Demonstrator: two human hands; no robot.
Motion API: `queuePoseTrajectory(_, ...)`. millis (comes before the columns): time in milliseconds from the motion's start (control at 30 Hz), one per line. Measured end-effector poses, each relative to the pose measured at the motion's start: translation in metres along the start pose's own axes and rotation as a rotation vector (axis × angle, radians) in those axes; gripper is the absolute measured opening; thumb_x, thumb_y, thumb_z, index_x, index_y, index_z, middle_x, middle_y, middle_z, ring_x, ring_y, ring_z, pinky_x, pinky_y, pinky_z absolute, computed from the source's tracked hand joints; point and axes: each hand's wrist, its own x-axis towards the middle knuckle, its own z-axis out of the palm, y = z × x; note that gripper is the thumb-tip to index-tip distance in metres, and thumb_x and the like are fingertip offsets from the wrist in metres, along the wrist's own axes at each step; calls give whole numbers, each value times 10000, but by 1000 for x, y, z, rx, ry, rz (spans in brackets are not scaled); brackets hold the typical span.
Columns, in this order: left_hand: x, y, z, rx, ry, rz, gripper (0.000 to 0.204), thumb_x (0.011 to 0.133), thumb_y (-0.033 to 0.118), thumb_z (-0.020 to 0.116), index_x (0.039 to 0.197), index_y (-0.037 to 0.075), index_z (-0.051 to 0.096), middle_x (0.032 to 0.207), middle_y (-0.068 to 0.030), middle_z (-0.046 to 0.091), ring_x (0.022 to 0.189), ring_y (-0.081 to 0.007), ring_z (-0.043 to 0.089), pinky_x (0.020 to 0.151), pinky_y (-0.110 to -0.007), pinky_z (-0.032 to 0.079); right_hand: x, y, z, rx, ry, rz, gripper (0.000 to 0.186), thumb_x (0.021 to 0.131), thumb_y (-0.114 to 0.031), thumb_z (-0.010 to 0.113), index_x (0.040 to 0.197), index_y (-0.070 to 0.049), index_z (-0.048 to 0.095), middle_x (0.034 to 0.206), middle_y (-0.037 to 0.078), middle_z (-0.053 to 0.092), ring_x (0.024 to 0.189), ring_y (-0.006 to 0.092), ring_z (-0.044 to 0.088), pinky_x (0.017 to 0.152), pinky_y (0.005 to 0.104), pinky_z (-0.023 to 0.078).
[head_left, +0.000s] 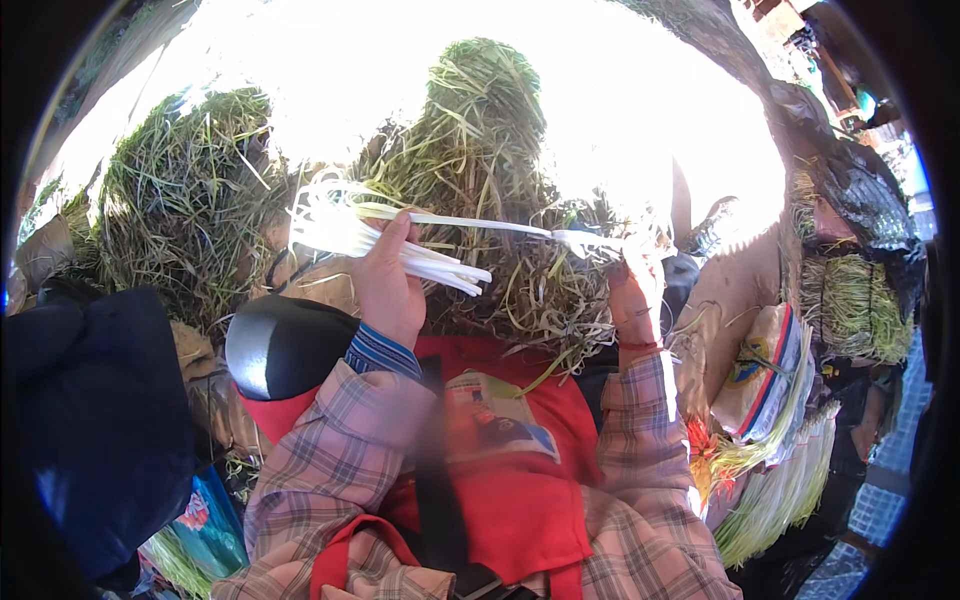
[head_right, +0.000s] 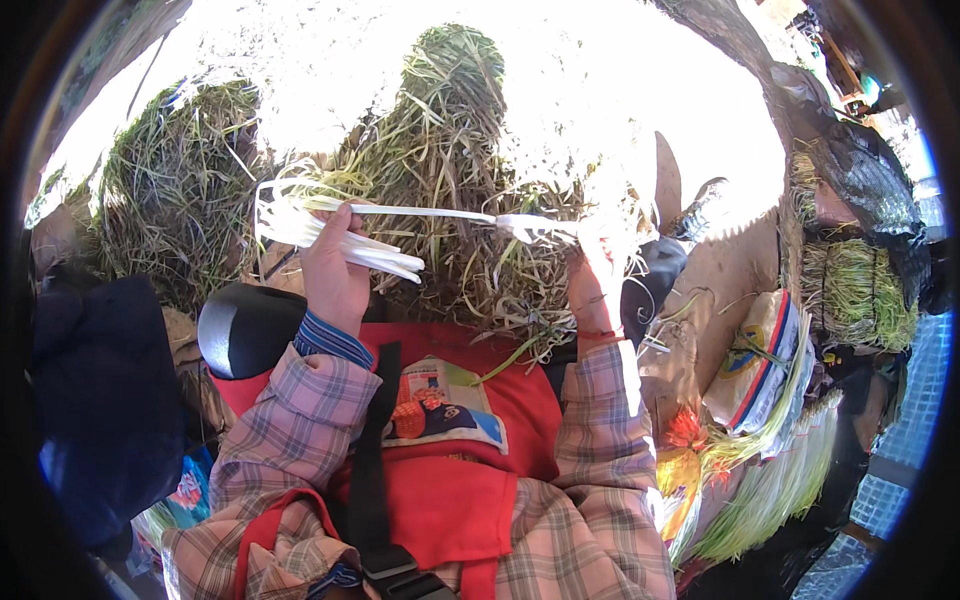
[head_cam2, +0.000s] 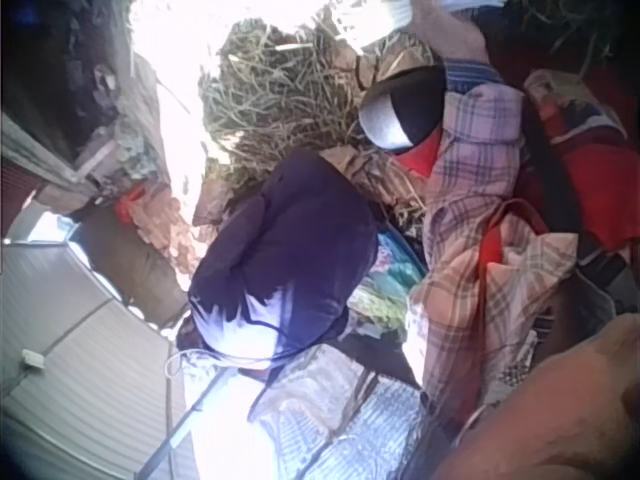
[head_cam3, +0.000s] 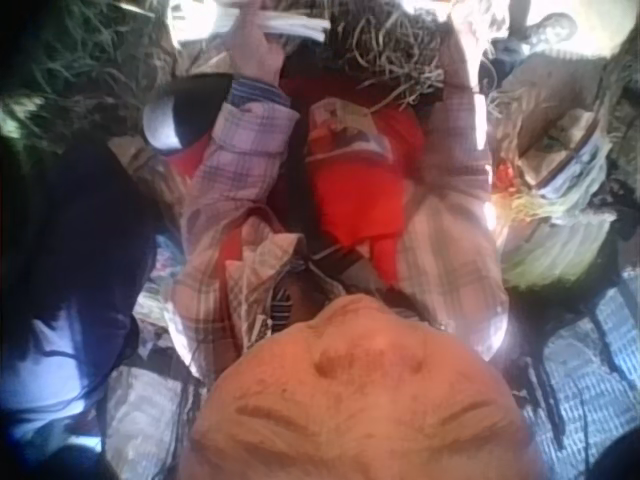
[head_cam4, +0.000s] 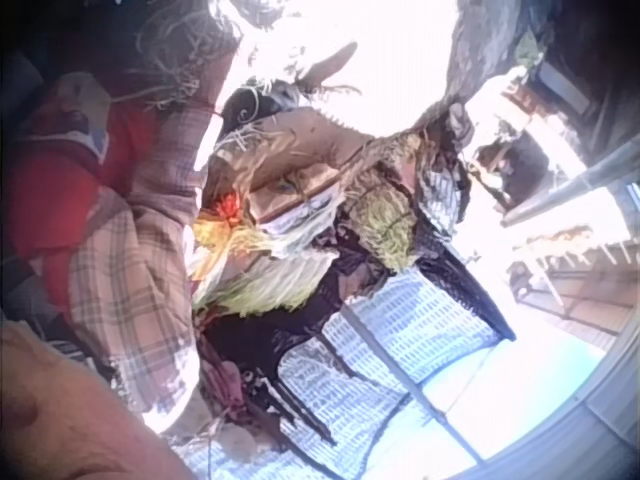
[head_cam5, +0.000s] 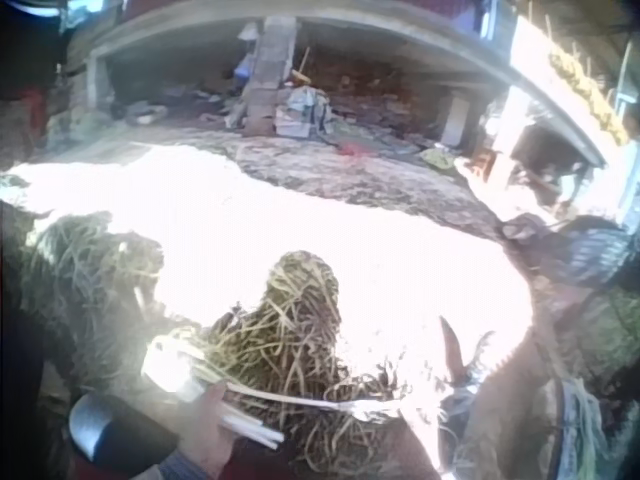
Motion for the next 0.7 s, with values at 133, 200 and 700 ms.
queuePoseTrajectory(133, 32, 22, -28, -113, 96, 95, 110, 838, 71, 514, 938, 23, 516, 740, -19, 511, 684, -109, 510, 652, -256, 449, 55, -13, -99, -121, 141, -212, 170, 811, -154, 573, 941, -49, 541, 818, 26, 565, 705, 122, 533, 637, 243, 446)
queuePoseTrajectory(200, 42, 33, -36, -175, 87, 192, 108, 840, 68, 506, 939, 27, 518, 749, -23, 519, 693, -114, 516, 658, -264, 464, 75, -18, -142, -82, 313, -212, 132, 809, -136, 563, 908, -50, 544, 767, 19, 565, 636, 130, 523, 580, 229, 433)
queuePoseTrajectory(700, 11, 56, -8, 93, -386, 225, 196, 818, 109, 543, 997, 36, 504, 895, -87, 567, 795, -162, 542, 699, -275, 450, -4, -88, 99, -1226, -627, -800, 282, 722, -90, 592, 1001, -54, 574, 943, 125, 589, 925, 270, 535, 780, 349, 435)
